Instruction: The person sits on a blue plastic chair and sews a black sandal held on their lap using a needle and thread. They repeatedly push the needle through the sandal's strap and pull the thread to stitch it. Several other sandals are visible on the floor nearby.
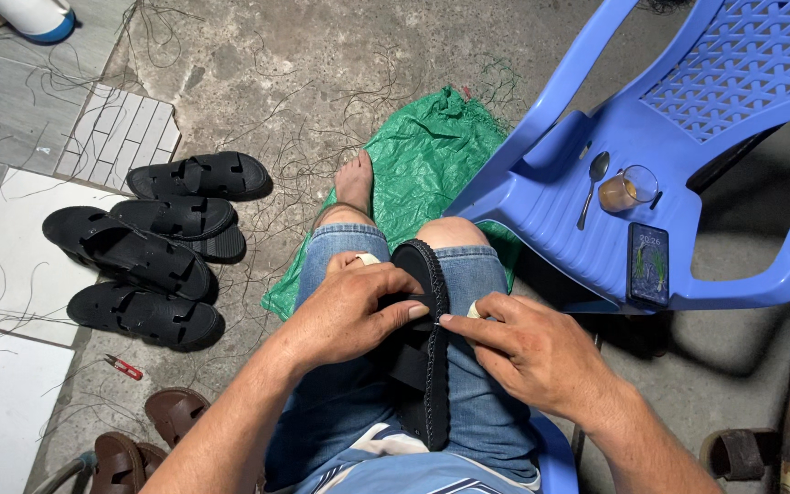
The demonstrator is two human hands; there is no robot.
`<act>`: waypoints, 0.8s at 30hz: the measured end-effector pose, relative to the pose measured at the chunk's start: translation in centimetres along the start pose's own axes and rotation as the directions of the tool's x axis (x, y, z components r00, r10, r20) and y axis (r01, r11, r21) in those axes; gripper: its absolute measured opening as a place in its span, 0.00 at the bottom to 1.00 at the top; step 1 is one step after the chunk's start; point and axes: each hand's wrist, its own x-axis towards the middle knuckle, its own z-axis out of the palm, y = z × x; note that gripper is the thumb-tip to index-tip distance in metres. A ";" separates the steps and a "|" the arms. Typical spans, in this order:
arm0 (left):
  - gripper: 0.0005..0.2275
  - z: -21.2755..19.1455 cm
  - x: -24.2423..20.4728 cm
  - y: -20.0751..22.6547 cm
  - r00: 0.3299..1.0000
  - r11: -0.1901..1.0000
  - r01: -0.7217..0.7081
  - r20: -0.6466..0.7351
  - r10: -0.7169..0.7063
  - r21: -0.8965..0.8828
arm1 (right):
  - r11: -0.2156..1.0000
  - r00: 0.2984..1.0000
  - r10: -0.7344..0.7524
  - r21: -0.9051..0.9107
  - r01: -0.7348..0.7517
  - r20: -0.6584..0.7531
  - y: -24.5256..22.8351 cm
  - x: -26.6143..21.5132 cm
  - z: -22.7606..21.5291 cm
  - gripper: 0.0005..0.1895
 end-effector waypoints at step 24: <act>0.10 1.1 -1.7 2.4 0.976 0.998 -0.015 -0.218 0.000 -0.068 | 0.969 0.996 -0.003 -0.246 -0.018 -0.085 -2.4 0.6 0.5 0.11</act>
